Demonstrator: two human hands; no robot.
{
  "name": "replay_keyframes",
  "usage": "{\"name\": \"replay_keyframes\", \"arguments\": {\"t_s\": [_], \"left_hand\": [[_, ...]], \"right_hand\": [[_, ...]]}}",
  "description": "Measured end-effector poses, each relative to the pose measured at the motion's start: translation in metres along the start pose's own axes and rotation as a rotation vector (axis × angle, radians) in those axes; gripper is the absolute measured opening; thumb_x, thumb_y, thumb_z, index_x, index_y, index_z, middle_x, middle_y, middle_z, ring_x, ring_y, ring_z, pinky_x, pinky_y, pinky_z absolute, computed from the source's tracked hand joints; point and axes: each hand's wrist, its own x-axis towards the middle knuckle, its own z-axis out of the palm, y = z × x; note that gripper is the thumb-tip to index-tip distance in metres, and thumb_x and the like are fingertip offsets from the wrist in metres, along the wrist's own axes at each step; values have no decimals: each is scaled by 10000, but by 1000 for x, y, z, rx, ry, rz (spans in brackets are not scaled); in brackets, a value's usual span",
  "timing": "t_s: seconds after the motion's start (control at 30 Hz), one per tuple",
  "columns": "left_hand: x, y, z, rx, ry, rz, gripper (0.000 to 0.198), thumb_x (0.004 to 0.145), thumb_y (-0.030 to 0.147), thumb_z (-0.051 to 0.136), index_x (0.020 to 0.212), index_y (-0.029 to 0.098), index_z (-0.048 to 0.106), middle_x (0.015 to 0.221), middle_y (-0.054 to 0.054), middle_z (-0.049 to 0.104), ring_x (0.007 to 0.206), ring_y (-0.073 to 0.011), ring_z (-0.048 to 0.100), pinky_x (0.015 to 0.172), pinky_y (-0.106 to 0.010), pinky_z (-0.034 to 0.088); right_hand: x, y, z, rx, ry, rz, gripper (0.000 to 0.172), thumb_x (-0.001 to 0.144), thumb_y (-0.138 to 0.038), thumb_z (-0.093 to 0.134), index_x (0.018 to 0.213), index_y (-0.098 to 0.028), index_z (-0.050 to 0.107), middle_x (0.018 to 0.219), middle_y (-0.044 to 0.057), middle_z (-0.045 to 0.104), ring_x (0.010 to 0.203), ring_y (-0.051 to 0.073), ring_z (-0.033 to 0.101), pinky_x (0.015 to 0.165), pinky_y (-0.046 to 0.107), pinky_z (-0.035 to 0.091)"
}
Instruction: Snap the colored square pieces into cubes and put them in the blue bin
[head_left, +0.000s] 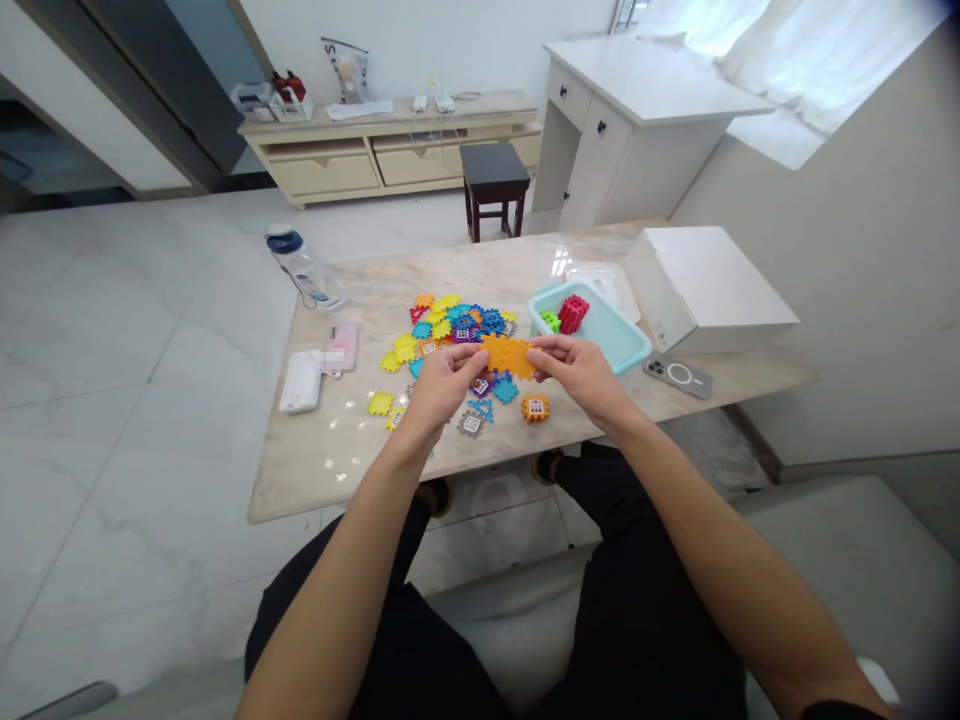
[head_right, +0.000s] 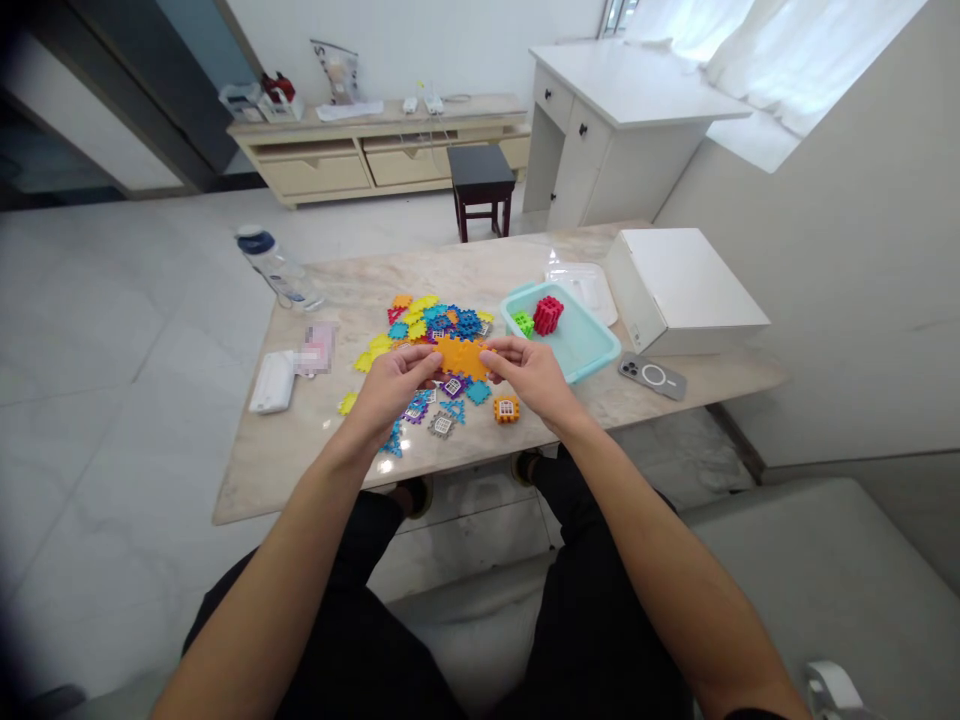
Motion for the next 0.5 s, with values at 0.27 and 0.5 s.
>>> {"name": "replay_keyframes", "arguments": {"t_s": [0.27, 0.5], "left_hand": [[-3, -11, 2, 96, -150, -53, 608, 748, 678, 986, 1054, 172, 844, 906, -79, 850, 811, -209, 770, 743, -288, 555], [-3, -12, -4, 61, -93, -36, 598, 774, 670, 986, 1066, 167, 847, 968, -90, 864, 833, -208, 772, 751, -294, 569]], "right_hand": [[3, 4, 6, -129, 0, -168, 581, 817, -681, 962, 1125, -201, 852, 902, 48, 752, 795, 205, 711, 725, 357, 620], [-3, -4, 19, -445, 43, -459, 486, 989, -581, 871, 1341, -254, 795, 1252, 116, 761, 1026, 265, 755, 921, 444, 675]]}}
